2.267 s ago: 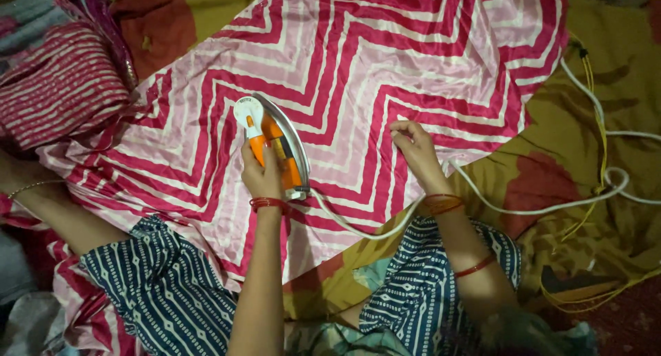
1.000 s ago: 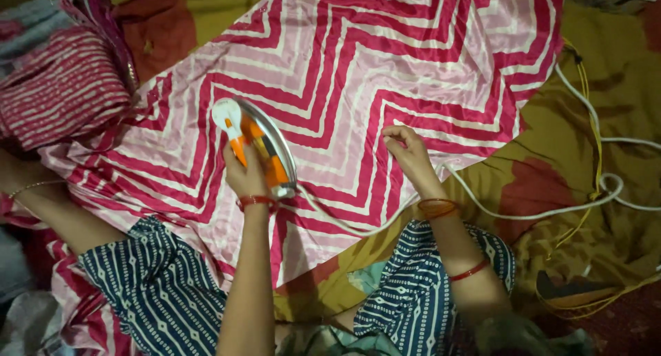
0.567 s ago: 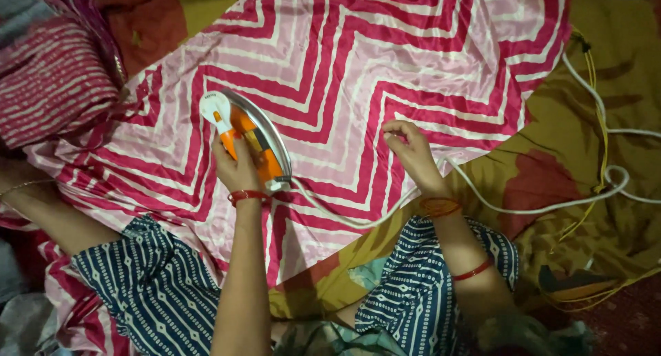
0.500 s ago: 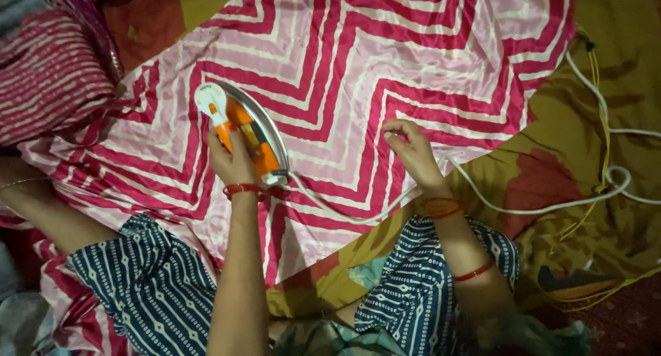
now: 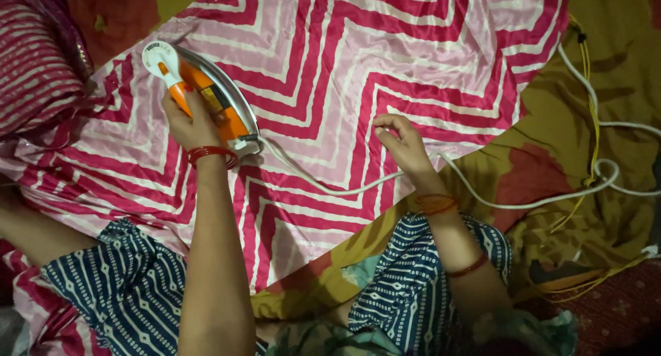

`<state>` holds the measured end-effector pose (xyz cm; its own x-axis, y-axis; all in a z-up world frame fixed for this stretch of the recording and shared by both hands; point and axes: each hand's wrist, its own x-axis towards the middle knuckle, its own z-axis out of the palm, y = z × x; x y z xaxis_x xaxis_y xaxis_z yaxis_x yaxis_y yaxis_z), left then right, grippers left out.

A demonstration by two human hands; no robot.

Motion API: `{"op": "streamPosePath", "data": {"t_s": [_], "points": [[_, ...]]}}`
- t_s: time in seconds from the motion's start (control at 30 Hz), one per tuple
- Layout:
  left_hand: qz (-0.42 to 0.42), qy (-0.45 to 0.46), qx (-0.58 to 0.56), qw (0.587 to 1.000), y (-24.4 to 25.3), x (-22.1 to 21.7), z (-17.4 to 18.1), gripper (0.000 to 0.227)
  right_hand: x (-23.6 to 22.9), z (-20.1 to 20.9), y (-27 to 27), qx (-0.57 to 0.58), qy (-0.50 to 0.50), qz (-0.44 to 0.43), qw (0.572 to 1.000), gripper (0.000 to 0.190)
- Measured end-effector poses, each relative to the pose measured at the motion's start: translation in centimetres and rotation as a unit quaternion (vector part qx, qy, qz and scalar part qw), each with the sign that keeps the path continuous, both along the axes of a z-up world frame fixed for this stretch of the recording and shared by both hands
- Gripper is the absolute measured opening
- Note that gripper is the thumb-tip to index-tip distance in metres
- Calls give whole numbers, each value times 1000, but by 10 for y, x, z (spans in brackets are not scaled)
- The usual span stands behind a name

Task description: The recorder is ironing a pink and white zigzag patterned cloth on the floor.

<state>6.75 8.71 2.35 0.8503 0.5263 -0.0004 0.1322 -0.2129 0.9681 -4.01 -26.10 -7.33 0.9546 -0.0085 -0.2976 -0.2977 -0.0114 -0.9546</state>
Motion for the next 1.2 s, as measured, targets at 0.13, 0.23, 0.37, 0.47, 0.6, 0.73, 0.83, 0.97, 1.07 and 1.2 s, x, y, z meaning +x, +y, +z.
{"op": "streamPosePath", "data": {"t_s": [0.13, 0.23, 0.37, 0.47, 0.6, 0.73, 0.83, 0.97, 1.07, 1.2], "points": [[-12, -31, 95, 995, 13, -10, -24, 33, 1, 15, -2, 19, 2, 2, 1000, 22], [-1, -23, 172, 985, 18, -38, -30, 34, 1, 20, 0, 12, -7, 5, 1000, 22], [12, 16, 158, 987, -4, -78, -10, 35, 1, 12, 1, -21, 0, 0, 1000, 22], [14, 18, 176, 984, -5, -105, -19, 36, 0, 11, 0, -23, -13, -7, 1000, 22], [22, 49, 36, 998, -24, -115, 2, 30, -1, 20, 0, -39, 10, -3, 999, 23], [34, 69, 65, 995, -16, -108, -3, 29, 0, 30, 2, -56, 38, 16, 998, 24], [25, 52, 119, 991, -13, -97, -8, 30, -2, 31, 2, -45, 14, 20, 999, 24], [15, 25, 35, 999, -5, -75, -12, 31, -4, 22, 2, -27, -23, 17, 999, 22], [6, 10, 92, 996, 5, -56, -19, 28, -4, 11, 1, -11, -28, 11, 999, 21], [23, 21, 58, 998, 7, -28, -14, 28, -5, 0, 0, -2, -9, 2, 1000, 21]]}}
